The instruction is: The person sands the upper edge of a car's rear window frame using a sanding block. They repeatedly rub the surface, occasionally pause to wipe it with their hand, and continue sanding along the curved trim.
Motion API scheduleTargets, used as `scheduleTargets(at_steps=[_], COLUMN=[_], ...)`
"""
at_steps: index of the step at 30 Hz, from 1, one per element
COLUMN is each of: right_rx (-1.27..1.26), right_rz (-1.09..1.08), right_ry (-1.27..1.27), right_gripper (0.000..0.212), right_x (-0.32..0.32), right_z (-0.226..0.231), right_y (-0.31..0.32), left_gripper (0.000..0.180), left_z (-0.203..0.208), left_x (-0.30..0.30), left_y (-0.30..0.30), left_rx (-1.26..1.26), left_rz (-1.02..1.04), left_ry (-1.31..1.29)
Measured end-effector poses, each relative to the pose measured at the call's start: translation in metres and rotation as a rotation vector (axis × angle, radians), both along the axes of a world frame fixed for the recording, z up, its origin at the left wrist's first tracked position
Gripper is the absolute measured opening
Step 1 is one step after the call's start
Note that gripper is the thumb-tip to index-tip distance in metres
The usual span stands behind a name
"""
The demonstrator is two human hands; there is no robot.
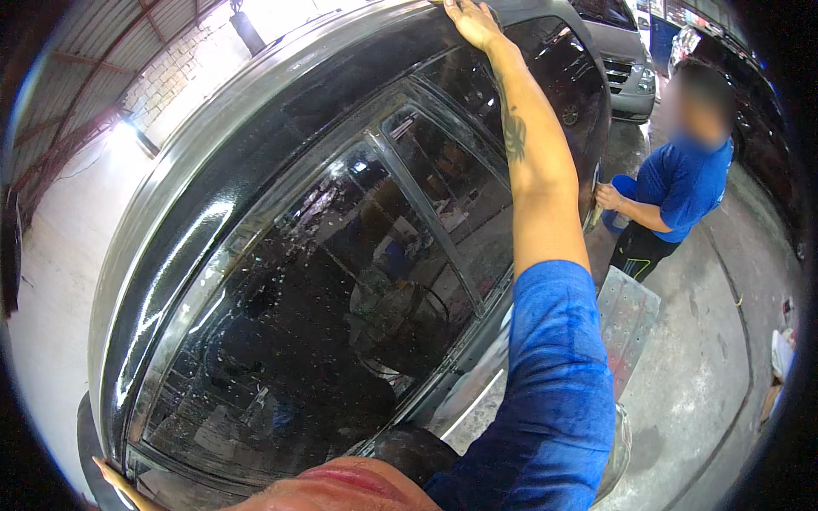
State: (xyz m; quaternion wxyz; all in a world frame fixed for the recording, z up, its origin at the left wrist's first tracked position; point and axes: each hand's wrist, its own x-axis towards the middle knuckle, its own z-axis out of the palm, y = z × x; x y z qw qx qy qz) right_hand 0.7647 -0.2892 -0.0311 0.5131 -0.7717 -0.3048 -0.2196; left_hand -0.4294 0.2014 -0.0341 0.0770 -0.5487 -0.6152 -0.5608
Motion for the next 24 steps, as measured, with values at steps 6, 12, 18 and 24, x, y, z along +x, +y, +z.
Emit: scheduleTargets(at_steps=[6,12,18,24], right_rx=[-0.123,-0.167,0.039,-0.352], right_rz=[0.337,0.012,0.174,0.366], right_ry=[-0.277,-0.168,-0.024,-0.531], right_gripper=[0.058,0.064,0.076,0.064], right_x=[0.014,0.021,-0.001,-0.007], right_z=[-0.005,-0.005,0.004,0.006], right_y=[-0.002,-0.003,0.002,0.006], left_gripper=[0.052,0.051,0.052,0.069], left_z=[-0.007,-0.01,0.006,0.01], left_x=[0.005,-0.002,-0.007,-0.009], left_y=[-0.001,-0.005,-0.008,-0.005], left_rx=[-0.033,-0.044,-0.076,-0.093], left_rz=[-0.058,-0.052,-0.023,0.028], left_ry=[0.072,0.046,-0.101,-0.038])
